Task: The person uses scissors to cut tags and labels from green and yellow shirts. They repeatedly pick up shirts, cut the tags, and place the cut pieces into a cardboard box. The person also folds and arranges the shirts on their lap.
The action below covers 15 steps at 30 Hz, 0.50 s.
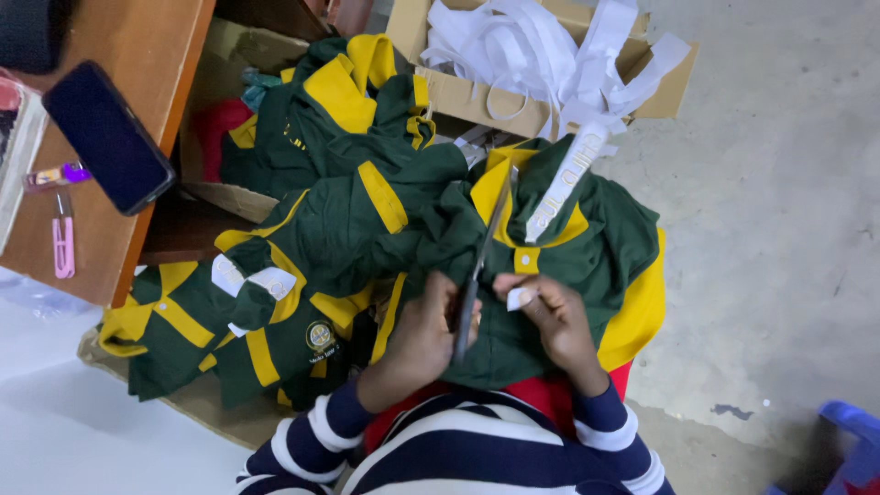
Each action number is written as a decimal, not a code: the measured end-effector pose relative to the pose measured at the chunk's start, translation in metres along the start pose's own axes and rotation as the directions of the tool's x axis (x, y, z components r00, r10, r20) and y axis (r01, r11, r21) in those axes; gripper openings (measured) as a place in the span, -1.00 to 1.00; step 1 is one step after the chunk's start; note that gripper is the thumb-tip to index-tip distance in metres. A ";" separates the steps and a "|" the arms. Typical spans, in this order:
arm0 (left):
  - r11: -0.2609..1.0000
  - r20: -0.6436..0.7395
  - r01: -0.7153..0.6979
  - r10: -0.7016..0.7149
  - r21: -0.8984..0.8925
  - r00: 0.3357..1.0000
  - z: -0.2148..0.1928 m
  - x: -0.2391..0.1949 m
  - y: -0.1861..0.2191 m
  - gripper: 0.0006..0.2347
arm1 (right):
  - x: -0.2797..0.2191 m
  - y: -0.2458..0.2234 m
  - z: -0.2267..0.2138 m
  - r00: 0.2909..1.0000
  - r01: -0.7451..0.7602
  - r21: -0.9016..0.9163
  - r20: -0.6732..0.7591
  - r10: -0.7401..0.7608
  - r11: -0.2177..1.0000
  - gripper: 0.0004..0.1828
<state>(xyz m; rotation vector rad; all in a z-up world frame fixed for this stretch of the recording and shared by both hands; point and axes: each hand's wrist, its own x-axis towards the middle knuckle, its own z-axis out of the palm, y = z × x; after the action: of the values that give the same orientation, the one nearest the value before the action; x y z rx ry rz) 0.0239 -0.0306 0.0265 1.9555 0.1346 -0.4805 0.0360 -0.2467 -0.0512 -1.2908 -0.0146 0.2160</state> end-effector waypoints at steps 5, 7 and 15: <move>0.938 -0.116 -0.289 0.314 0.192 0.942 -0.011 0.083 0.052 -0.58 | 0.000 0.036 -0.016 0.999 0.007 0.025 -0.046 -0.006 1.000 -0.87; 0.864 -0.183 -0.447 0.490 0.231 0.852 -0.003 0.145 0.049 -0.48 | 0.019 0.039 -0.024 0.995 0.019 0.077 -0.096 -0.012 0.997 -0.90; 0.890 0.053 -0.046 0.078 -0.454 0.996 0.070 0.187 -0.052 -0.49 | 0.089 -0.009 -0.060 0.904 -0.007 0.321 -0.402 0.143 0.947 -0.65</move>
<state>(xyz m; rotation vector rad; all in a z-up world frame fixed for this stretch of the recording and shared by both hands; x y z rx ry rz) 0.1600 -0.0939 -0.1154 1.4778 0.1257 -0.4302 0.1322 -0.2915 -0.0693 -0.9972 0.4275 -0.0013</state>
